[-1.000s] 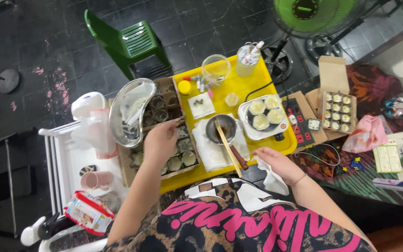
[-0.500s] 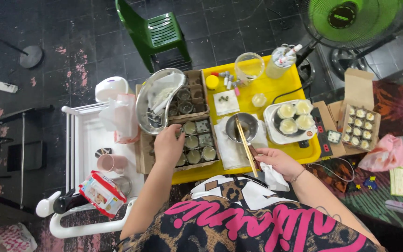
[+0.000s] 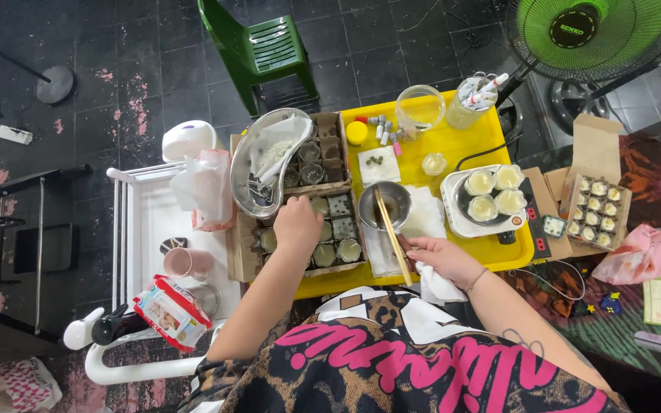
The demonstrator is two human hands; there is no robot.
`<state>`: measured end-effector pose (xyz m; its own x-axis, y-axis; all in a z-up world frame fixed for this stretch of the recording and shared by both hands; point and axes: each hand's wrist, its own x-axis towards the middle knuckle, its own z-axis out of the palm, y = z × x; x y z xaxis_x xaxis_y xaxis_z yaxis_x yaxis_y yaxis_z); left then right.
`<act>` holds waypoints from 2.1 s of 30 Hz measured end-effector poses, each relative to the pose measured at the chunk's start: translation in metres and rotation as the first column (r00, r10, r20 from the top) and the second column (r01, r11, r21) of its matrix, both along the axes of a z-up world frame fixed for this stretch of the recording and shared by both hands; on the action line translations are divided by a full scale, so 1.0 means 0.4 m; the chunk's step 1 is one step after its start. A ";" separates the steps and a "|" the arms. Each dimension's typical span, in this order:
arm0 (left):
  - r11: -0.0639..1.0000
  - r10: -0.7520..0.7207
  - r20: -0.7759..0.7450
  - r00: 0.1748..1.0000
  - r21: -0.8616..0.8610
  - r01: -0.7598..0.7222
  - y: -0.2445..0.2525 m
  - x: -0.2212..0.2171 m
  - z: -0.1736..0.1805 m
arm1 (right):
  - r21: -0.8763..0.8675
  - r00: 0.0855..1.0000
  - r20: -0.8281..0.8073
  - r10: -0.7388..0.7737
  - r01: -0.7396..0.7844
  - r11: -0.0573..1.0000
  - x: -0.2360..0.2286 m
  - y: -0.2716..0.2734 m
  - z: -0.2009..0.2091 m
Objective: Cleaning and preparing glass jars for candle making using paper towels and tongs.
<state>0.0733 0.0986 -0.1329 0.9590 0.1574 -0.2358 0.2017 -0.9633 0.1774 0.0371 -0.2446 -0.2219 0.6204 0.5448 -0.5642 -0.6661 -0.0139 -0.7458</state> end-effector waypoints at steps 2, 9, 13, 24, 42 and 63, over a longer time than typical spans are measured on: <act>1.000 0.005 -0.025 1.000 -0.005 -0.005 -0.006 0.012 0.005 | -0.020 1.000 -0.002 -0.009 0.009 1.000 0.001 -0.018 0.004; 0.999 0.030 -0.128 0.991 -0.007 -0.032 -0.026 0.039 0.036 | -0.057 0.999 -0.022 -0.028 0.026 0.998 -0.010 -0.061 -0.005; 0.999 0.042 -0.199 0.979 0.013 -0.041 -0.030 0.061 0.031 | -0.112 0.995 -0.026 -0.094 0.091 0.990 -0.020 -0.070 0.078; 0.997 0.016 -0.308 0.951 0.073 0.007 -0.031 0.126 -0.022 | -0.018 0.984 -0.132 -0.122 0.121 0.992 -0.074 -0.129 0.113; 0.999 0.034 -0.043 0.999 0.002 -0.034 -0.019 0.039 0.134 | -0.055 0.969 -0.129 -0.210 0.204 0.977 -0.110 -0.179 0.128; 0.302 -0.057 -0.062 0.996 -0.952 -0.042 -0.115 0.013 0.262 | 0.242 0.972 -0.108 -0.210 0.231 0.942 -0.068 -0.092 0.312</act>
